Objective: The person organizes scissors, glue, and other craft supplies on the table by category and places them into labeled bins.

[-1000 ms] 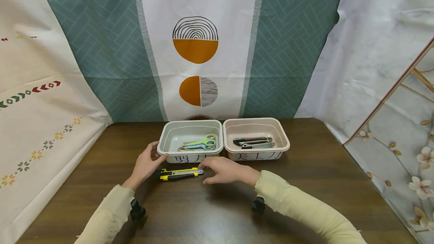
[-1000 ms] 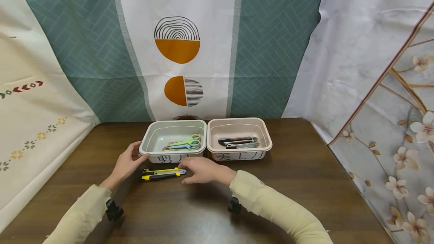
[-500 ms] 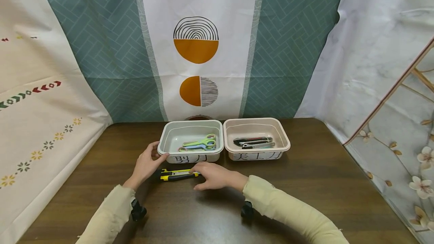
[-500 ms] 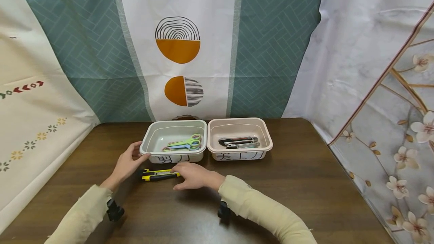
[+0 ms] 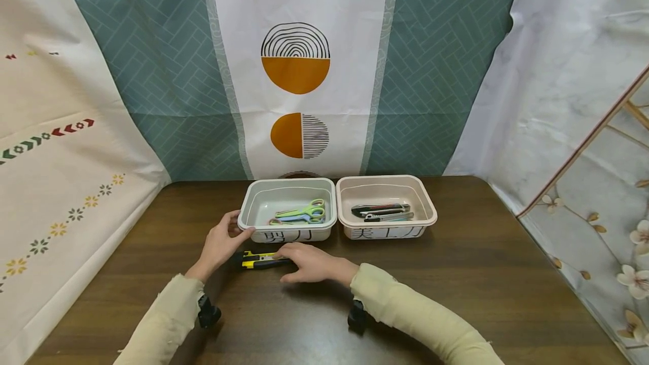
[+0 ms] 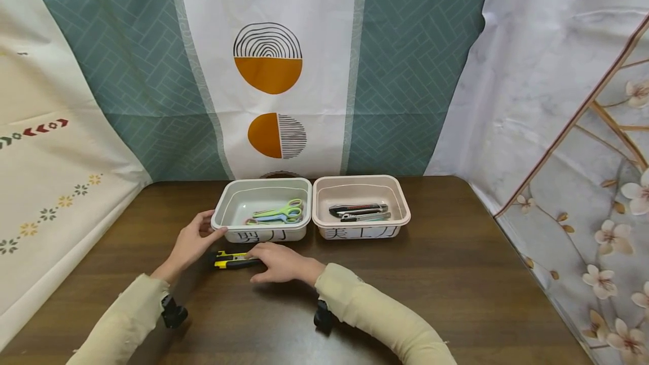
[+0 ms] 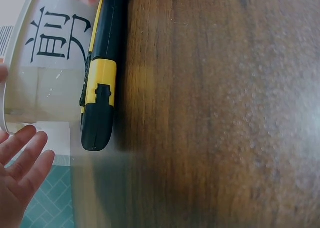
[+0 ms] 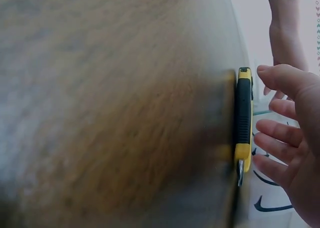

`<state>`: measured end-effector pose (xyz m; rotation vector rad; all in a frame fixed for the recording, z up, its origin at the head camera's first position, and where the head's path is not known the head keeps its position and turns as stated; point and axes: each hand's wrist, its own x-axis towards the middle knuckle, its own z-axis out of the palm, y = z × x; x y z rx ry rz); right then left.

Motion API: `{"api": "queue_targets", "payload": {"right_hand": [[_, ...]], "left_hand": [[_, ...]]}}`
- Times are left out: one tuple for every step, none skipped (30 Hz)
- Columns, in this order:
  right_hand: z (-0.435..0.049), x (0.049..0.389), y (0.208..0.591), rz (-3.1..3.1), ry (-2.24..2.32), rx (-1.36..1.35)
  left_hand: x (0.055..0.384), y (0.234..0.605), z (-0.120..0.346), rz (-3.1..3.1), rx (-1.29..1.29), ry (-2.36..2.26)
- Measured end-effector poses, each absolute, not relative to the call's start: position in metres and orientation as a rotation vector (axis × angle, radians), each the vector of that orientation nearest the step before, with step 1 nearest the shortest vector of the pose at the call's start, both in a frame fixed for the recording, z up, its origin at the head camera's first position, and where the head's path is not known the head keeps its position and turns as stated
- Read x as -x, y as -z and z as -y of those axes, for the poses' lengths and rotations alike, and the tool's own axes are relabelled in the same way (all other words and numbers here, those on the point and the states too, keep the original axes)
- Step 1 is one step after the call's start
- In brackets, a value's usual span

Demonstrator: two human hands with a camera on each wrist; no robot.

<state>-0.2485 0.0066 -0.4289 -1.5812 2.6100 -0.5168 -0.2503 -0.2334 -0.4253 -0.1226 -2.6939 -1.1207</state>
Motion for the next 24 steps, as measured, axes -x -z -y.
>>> {"api": "queue_targets", "payload": {"right_hand": [[-0.005,0.249,0.430,-2.612,0.510,1.578],[-0.005,0.250,0.430,-2.615,0.505,1.575],[-0.004,0.250,0.431,-2.619,0.500,1.576],[-0.003,0.251,0.432,-2.623,0.495,1.574],[-0.002,0.251,0.432,-2.628,0.489,1.574],[-0.002,0.251,0.433,-2.633,0.486,1.572],[-0.002,0.252,0.433,-2.638,0.484,1.568],[-0.001,0.252,0.433,-2.640,0.489,1.565],[-0.001,0.252,0.434,-2.644,0.490,1.561],[-0.001,0.252,0.434,-2.646,0.492,1.553],[0.000,0.253,0.434,-2.647,0.497,1.545],[0.000,0.254,0.434,-2.651,0.495,1.541],[0.001,0.255,0.434,-2.655,0.487,1.540],[0.001,0.256,0.435,-2.659,0.476,1.544],[0.002,0.257,0.435,-2.663,0.467,1.549],[0.003,0.259,0.435,-2.669,0.457,1.555],[0.004,0.260,0.435,-2.675,0.445,1.568],[0.005,0.262,0.435,-2.680,0.432,1.582],[0.005,0.263,0.435,-2.680,0.425,1.594],[0.006,0.264,0.436,-2.680,0.419,1.600],[0.007,0.265,0.436,-2.682,0.411,1.601],[0.007,0.266,0.436,-2.687,0.395,1.601],[0.008,0.267,0.437,-2.691,0.386,1.596],[0.008,0.268,0.438,-2.693,0.380,1.583]], "left_hand": [[0.250,0.425,0.233,2.692,0.122,1.123],[0.250,0.426,0.233,2.692,0.122,1.124],[0.250,0.426,0.233,2.692,0.122,1.125],[0.250,0.426,0.233,2.692,0.122,1.125],[0.250,0.426,0.233,2.691,0.121,1.125],[0.250,0.427,0.233,2.690,0.121,1.127],[0.250,0.427,0.233,2.690,0.122,1.129],[0.250,0.427,0.233,2.689,0.122,1.129],[0.250,0.427,0.233,2.687,0.122,1.130],[0.250,0.428,0.233,2.686,0.122,1.130],[0.250,0.428,0.233,2.684,0.122,1.130],[0.250,0.428,0.233,2.684,0.124,1.130],[0.250,0.428,0.233,2.684,0.124,1.128],[0.250,0.428,0.233,2.684,0.123,1.126],[0.250,0.428,0.233,2.684,0.124,1.125],[0.250,0.428,0.233,2.684,0.124,1.126],[0.251,0.428,0.233,2.683,0.123,1.127],[0.251,0.428,0.233,2.683,0.121,1.128],[0.251,0.428,0.234,2.682,0.117,1.129],[0.251,0.428,0.234,2.683,0.115,1.130],[0.251,0.427,0.234,2.683,0.114,1.131],[0.251,0.427,0.234,2.686,0.111,1.133],[0.250,0.427,0.233,2.688,0.109,1.133],[0.250,0.427,0.233,2.689,0.108,1.132]]}}
